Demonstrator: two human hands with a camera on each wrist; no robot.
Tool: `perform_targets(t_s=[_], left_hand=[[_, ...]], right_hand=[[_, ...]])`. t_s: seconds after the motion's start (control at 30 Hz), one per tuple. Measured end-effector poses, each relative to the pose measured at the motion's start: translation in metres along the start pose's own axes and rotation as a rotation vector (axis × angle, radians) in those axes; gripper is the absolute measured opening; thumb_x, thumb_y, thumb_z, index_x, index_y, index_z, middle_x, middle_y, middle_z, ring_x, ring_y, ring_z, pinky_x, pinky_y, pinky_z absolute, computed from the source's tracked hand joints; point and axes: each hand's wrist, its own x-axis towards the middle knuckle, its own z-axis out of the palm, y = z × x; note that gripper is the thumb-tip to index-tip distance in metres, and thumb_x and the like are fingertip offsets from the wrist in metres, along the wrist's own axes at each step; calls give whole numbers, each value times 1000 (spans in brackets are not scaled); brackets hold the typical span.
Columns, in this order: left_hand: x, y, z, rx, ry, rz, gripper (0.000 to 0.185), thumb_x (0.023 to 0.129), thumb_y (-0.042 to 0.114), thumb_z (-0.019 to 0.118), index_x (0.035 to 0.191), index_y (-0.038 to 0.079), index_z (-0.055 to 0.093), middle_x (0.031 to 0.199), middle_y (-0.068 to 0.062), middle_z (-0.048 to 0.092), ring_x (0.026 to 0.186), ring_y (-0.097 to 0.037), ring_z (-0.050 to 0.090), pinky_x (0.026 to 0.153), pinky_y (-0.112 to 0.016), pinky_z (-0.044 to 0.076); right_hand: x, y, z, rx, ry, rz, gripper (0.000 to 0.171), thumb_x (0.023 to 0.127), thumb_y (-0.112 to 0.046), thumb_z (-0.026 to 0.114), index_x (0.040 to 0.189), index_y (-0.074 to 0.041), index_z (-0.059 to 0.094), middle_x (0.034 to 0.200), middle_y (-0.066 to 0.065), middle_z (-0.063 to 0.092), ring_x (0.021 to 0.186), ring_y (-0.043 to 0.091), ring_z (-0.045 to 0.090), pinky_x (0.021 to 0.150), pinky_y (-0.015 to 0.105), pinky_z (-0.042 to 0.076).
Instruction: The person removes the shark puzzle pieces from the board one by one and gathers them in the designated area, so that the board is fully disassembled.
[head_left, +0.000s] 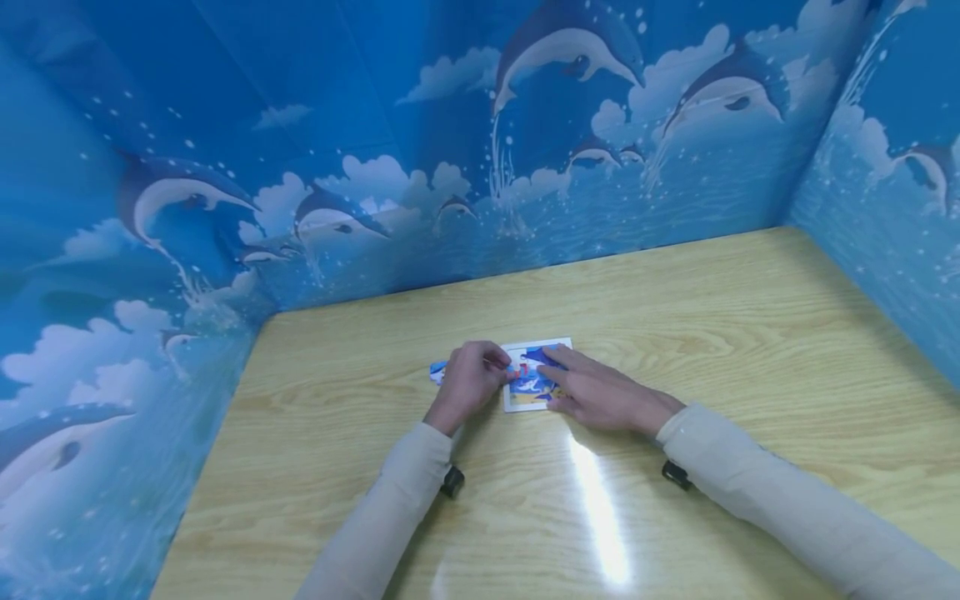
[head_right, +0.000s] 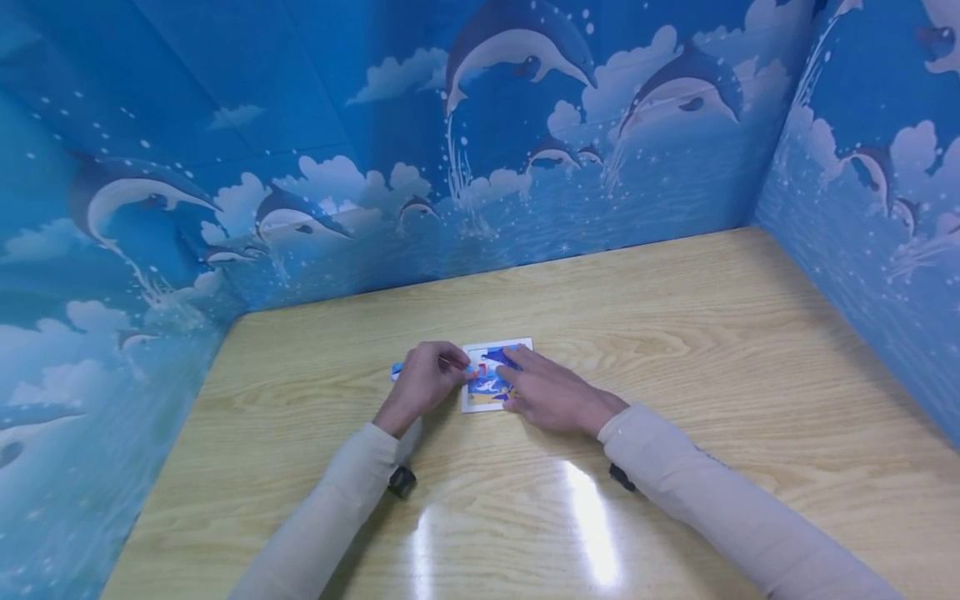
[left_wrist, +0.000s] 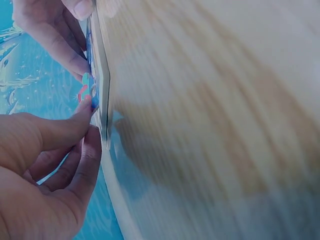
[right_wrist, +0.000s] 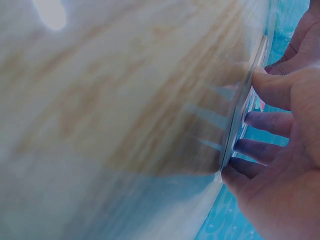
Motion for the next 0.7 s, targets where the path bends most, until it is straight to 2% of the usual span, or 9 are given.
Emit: perform_targets(t_s=[0.27, 0.53, 0.7], left_hand=[[-1, -3, -1, -34, 34, 25, 6, 87, 9, 80, 90, 13, 77, 83, 3, 72, 76, -12, 64, 72, -30, 54], [-2, -8, -5, -105, 14, 21, 5, 88, 8, 78, 90, 12, 75, 84, 3, 71, 77, -12, 65, 76, -31, 55], [-4, -13, -10, -130, 24, 37, 5, 88, 8, 78, 90, 11, 75, 84, 1, 71, 77, -13, 66, 76, -31, 56]], right_hand=[[0, 0, 0, 20, -13, 26, 62, 101, -28, 62, 150, 2, 40, 163, 25, 19, 151, 42, 17, 120, 54, 19], [0, 0, 0, 29, -9, 21, 62, 101, -28, 63, 150, 2, 41, 163, 26, 19, 150, 42, 18, 120, 54, 19], [0, 0, -1, 29, -12, 23, 62, 101, -28, 62, 150, 3, 40, 163, 26, 18, 151, 42, 17, 120, 54, 18]])
